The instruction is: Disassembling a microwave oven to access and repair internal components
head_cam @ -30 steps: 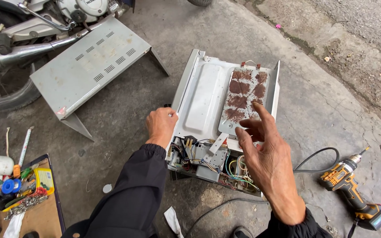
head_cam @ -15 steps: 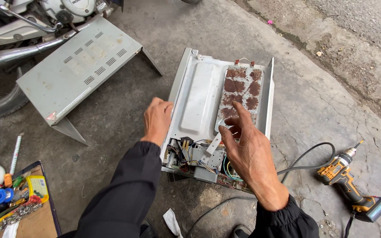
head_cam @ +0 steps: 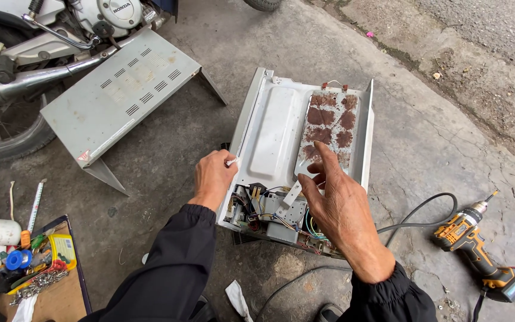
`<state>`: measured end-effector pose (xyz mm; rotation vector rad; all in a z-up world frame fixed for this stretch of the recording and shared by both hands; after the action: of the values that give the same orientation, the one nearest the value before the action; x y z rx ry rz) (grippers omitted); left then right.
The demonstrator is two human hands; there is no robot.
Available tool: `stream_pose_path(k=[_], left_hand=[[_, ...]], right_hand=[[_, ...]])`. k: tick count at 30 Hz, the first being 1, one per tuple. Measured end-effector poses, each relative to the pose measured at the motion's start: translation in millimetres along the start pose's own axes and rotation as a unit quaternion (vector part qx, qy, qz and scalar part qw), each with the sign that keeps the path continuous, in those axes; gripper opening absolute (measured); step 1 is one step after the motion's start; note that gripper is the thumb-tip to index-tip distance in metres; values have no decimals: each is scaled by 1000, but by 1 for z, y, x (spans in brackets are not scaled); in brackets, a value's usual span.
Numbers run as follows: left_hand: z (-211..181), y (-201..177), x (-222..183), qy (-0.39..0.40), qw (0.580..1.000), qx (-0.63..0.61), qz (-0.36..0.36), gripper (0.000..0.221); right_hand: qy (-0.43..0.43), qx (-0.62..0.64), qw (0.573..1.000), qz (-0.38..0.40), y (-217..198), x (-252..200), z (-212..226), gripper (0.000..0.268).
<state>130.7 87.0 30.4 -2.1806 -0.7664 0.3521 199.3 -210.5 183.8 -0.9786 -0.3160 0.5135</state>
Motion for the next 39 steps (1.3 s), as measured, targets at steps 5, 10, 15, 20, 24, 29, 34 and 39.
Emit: stream_pose_path(k=[5, 10, 15, 20, 24, 29, 34, 39], left_hand=[[-12, 15, 34, 42, 998, 36, 5, 14], [-22, 38, 85, 88, 989, 112, 35, 17], [-46, 44, 134, 100, 986, 126, 48, 21], [-47, 21, 93, 66, 993, 70, 65, 11], [-28, 5, 5, 83, 995, 50, 31, 18], [-9, 8, -10, 141, 990, 24, -15, 15], [-18, 18, 42, 138, 990, 31, 2, 9], [-42, 43, 131, 168, 983, 80, -3, 19]], right_hand=[[28, 3, 1000, 9, 2, 2, -8, 67], [22, -8, 1000, 7, 3, 6, -8, 68], [-1, -18, 1000, -15, -3, 4, -3, 67], [17, -22, 999, -16, -13, -5, -14, 67], [24, -32, 999, -13, -12, -6, -25, 66], [-45, -35, 998, 11, 4, -9, -8, 76], [-41, -52, 997, 48, 5, -14, 6, 75], [-3, -86, 996, 32, 28, -5, -24, 77]])
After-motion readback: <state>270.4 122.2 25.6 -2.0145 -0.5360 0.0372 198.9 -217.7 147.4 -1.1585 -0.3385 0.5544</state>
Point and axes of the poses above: each hand's wrist, its own x-axis towards the middle knuckle, its own y-axis out of the palm, z = x × y, the point moved 8 cm from there along x, towards the middle knuckle, and after that the axes turned 14 degrees about -x, right-handed, at the moved point
